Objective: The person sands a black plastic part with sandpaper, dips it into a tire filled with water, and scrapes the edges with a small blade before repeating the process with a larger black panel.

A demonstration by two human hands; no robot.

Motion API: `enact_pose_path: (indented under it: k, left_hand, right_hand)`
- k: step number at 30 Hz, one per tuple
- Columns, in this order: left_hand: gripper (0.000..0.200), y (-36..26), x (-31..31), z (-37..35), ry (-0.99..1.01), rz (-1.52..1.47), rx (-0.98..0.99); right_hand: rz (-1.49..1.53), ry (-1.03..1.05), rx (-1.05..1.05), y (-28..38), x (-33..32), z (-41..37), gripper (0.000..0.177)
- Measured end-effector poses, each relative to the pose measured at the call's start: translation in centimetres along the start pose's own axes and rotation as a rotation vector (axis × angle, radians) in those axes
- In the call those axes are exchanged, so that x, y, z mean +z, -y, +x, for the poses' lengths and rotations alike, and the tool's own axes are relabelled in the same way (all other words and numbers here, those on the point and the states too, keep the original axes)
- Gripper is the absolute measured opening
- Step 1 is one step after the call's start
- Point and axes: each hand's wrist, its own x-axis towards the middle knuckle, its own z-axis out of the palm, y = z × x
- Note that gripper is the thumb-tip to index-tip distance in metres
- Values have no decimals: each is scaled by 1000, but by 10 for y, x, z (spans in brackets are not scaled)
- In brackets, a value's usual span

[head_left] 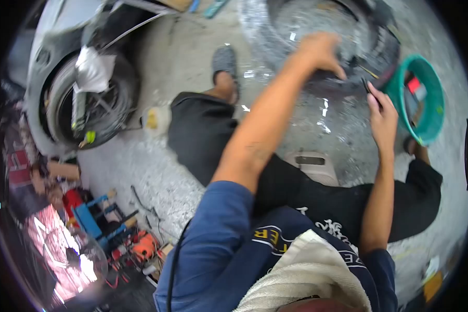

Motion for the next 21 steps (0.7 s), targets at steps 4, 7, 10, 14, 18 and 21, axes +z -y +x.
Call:
enact_pose_path:
  k: [4, 7, 10, 14, 18, 21]
  left_hand:
    - [89, 55, -1, -19, -116, -687, -352]
    - [71, 58, 0, -34, -320, -1087, -547]
    - [57, 67, 7, -46, -778, -1426, -608]
    - [49, 124, 36, -49, -1001, -1744, -736]
    - [98, 142, 46, -55, -868, -1460, -863]
    - [61, 120, 38, -50, -921, -1112, -1083]
  right_hand:
    - [64, -191, 110, -17, 2, 16, 31]
    - [-15, -298, -48, -17, 12, 35, 31]
    - [-125, -174, -94, -15, 25, 43, 37]
    - [-521, -10, -134, -32, 40, 35, 52]
    - [-488, 19, -56, -23, 45, 29, 63]
    - [-470, 13, -52, -19, 42, 30, 64]
